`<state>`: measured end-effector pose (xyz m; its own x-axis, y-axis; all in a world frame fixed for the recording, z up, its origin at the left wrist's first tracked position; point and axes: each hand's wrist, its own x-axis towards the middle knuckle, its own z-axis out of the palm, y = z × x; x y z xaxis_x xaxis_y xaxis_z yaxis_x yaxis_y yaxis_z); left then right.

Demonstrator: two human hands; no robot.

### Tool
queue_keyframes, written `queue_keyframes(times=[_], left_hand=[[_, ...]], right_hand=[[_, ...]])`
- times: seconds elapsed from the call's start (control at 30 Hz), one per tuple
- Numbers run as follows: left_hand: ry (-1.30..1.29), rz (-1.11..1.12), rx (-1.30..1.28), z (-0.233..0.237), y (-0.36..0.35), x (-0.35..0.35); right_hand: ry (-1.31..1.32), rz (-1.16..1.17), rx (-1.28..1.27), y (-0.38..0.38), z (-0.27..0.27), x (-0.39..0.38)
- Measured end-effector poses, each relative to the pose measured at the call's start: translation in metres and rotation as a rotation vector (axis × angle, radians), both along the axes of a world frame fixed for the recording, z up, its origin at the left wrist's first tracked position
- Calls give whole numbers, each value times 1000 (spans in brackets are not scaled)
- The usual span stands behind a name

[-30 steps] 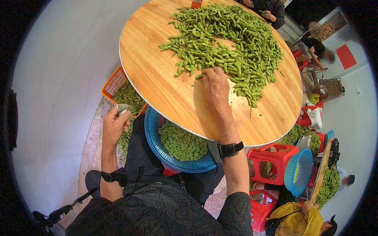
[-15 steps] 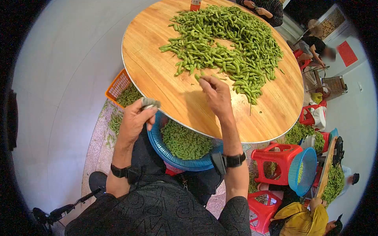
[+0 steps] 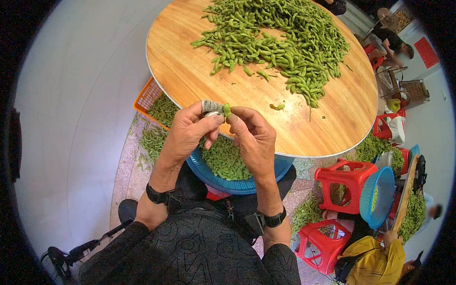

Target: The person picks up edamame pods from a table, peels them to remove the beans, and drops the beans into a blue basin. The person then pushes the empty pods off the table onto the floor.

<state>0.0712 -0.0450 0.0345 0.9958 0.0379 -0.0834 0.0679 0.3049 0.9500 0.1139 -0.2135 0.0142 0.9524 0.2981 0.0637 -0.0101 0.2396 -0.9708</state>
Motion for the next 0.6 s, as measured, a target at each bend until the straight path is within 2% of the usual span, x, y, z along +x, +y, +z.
queue_keyframes(times=[0.43, 0.53, 0.6], left_hand=[[-10, -47, 43, 0, -4, -5], [-14, -64, 56, 1, -3, -5], [-17, -110, -31, -1, -1, -6]], right_hand=[[-38, -17, 5, -8, -2, -12], [-3, 14, 58, -11, -7, -11], [9, 54, 125, -13, -9, -11]])
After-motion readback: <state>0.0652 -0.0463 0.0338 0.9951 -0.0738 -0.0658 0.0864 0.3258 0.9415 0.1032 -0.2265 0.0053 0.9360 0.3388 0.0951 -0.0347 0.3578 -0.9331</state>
